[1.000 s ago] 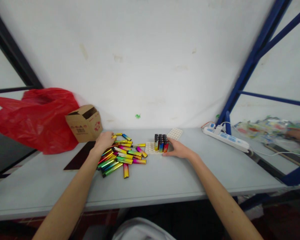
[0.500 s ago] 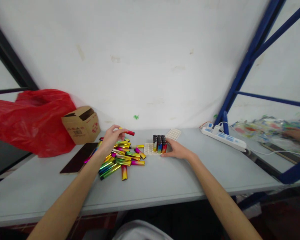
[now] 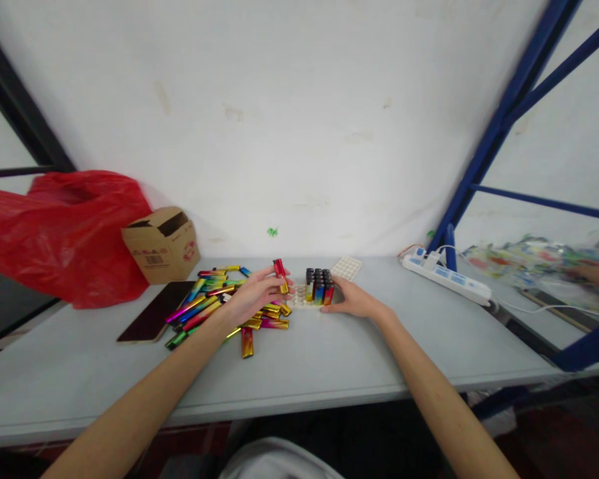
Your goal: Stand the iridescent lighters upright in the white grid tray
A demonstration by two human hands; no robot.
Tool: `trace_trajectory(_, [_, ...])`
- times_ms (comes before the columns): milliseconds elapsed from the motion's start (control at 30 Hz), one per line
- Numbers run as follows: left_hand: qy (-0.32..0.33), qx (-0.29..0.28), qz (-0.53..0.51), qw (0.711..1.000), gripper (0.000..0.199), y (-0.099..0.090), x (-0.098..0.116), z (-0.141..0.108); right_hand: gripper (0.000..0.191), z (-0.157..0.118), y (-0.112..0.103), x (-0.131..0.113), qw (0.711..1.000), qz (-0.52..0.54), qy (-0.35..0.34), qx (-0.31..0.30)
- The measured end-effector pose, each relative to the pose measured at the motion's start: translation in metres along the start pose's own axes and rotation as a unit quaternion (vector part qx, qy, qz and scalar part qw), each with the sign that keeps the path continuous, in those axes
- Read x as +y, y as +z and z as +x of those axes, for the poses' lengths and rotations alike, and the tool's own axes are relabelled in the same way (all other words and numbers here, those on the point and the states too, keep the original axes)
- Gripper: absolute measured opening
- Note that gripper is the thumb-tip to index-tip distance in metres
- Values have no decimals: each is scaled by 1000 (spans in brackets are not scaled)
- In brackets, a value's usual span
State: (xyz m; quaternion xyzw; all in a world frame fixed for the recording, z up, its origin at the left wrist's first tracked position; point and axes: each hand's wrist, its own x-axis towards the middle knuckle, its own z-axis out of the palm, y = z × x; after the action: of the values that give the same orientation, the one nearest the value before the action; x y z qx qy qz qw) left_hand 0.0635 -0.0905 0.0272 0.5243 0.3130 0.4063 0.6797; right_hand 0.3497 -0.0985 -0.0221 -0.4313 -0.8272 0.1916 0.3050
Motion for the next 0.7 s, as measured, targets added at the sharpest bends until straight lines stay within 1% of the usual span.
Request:
trace_trajectory(67, [3, 9, 14, 1000, 17, 2, -2, 0, 77, 0, 0, 0, 1000, 0, 2, -2])
trace_trajectory(333, [2, 10, 0, 1000, 16, 8, -5, -1, 75, -1, -1, 0, 1000, -11, 6, -10])
trace_trajectory(467, [5, 12, -34, 999, 13, 8, -5, 2, 76, -1, -1, 1, 1000, -11, 0, -8])
trace_trajectory(533, [-1, 1, -57, 998, 18, 6, -6, 4, 78, -1, 0, 2, 1000, -14, 4, -6])
trace_trajectory(633, [-10, -23, -72, 997, 35, 5, -7, 5, 76, -1, 0, 4, 1000, -13, 3, -6])
trace_trajectory(700, [-19, -30, -75, 997, 40, 5, -7, 4, 75, -1, 0, 4, 1000, -11, 0, -5])
